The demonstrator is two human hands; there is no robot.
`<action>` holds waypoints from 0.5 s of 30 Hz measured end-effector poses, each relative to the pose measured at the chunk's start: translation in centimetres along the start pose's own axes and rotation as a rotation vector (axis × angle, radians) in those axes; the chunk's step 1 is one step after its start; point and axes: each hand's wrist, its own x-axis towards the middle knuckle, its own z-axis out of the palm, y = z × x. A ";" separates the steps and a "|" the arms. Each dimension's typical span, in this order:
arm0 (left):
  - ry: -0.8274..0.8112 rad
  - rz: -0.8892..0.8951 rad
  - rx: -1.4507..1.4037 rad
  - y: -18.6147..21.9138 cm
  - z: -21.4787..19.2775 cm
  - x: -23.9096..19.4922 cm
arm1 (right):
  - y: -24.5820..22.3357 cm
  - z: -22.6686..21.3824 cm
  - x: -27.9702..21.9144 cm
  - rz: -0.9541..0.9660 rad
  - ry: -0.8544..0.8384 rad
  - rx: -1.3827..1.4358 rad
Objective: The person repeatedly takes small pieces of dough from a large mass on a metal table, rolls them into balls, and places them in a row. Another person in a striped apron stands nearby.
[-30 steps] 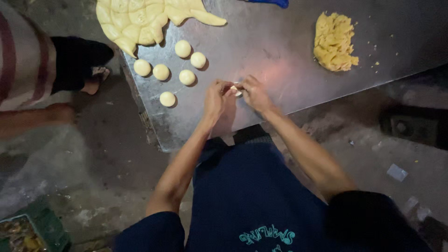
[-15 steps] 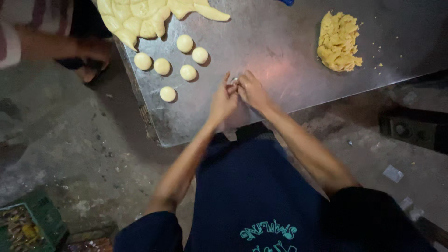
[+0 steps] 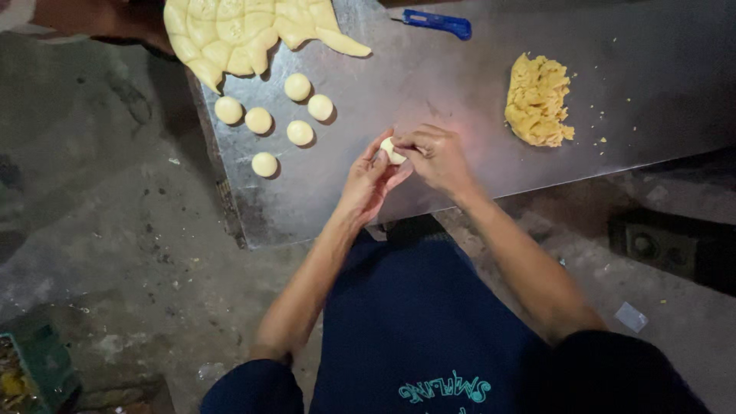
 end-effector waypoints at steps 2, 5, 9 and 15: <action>0.022 0.040 0.027 -0.6 0.5 0.8 | 0.3 -0.1 0.1 0.107 0.023 0.037; 0.029 0.099 0.044 -1.4 0.6 2.0 | 1.6 -1.4 0.4 0.007 -0.104 0.074; -0.007 -0.008 0.038 -1.7 -0.7 1.7 | 3.9 -2.4 0.2 -0.120 -0.158 0.089; 0.039 0.025 0.225 -3.8 -1.4 4.0 | 7.8 1.4 -1.4 -0.084 0.105 0.043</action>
